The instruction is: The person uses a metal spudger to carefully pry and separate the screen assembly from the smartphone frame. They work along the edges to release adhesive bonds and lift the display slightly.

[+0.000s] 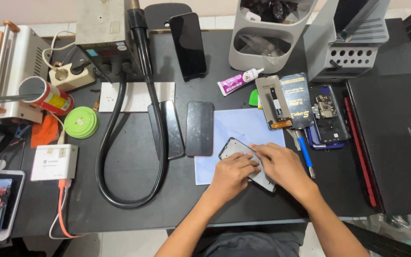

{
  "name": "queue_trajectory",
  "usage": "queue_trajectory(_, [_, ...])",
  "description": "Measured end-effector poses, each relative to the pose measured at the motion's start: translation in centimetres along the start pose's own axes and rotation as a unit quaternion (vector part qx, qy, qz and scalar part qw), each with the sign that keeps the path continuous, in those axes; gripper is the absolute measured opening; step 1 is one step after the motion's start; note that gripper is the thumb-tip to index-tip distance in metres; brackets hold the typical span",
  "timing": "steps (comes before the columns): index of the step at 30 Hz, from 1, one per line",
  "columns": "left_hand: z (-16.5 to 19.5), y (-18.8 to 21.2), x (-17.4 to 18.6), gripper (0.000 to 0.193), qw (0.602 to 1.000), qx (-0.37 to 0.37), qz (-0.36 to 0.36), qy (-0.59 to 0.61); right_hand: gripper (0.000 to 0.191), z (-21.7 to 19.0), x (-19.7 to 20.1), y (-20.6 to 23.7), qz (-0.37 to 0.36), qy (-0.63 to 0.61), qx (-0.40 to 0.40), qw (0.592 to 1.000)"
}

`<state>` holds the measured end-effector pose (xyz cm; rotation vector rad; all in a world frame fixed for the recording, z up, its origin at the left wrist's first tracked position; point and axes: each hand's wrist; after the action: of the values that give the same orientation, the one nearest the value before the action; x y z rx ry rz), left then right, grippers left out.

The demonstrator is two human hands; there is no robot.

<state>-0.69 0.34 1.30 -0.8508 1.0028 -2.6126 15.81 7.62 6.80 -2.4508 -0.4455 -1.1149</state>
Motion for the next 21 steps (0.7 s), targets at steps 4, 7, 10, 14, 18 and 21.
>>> queue_trajectory(4, [-0.2, 0.1, 0.1, 0.033, 1.0, 0.008, -0.018, 0.007, 0.027, 0.1, -0.3, -0.1, -0.024, 0.006, -0.057, 0.998])
queue_trajectory(7, [-0.2, 0.1, 0.1, 0.034, 1.0, 0.008, -0.025, -0.003, 0.029, -0.3, -1.4, -0.9, -0.025, 0.015, -0.062, 0.998])
queue_trajectory(10, [-0.1, 0.1, 0.1, 0.033, 1.0, 0.01, -0.02, -0.011, 0.03, -0.3, -1.9, -1.9, -0.011, -0.001, -0.067, 0.998])
queue_trajectory(14, [-0.1, 0.0, 0.1, 0.034, 1.0, 0.005, -0.017, -0.001, 0.032, 0.8, -1.2, -3.0, -0.015, -0.03, -0.09, 0.995])
queue_trajectory(18, [-0.2, 0.0, 0.1, 0.036, 1.0, -0.002, -0.013, -0.001, 0.027, 1.6, -1.8, -3.4, -0.062, 0.007, -0.117, 0.991])
queue_trajectory(21, [-0.1, 0.0, 0.1, 0.034, 0.999, 0.005, -0.033, 0.002, 0.03, 1.6, -3.1, -4.2, -0.058, -0.018, -0.103, 0.993])
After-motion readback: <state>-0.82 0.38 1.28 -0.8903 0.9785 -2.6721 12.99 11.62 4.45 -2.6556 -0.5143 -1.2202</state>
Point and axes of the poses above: each hand's wrist, its own y-axis away from the middle knuckle, its own x-axis out of the back of the hand, z = x × y, and after that the axes turned 9 degrees about z, right-handed
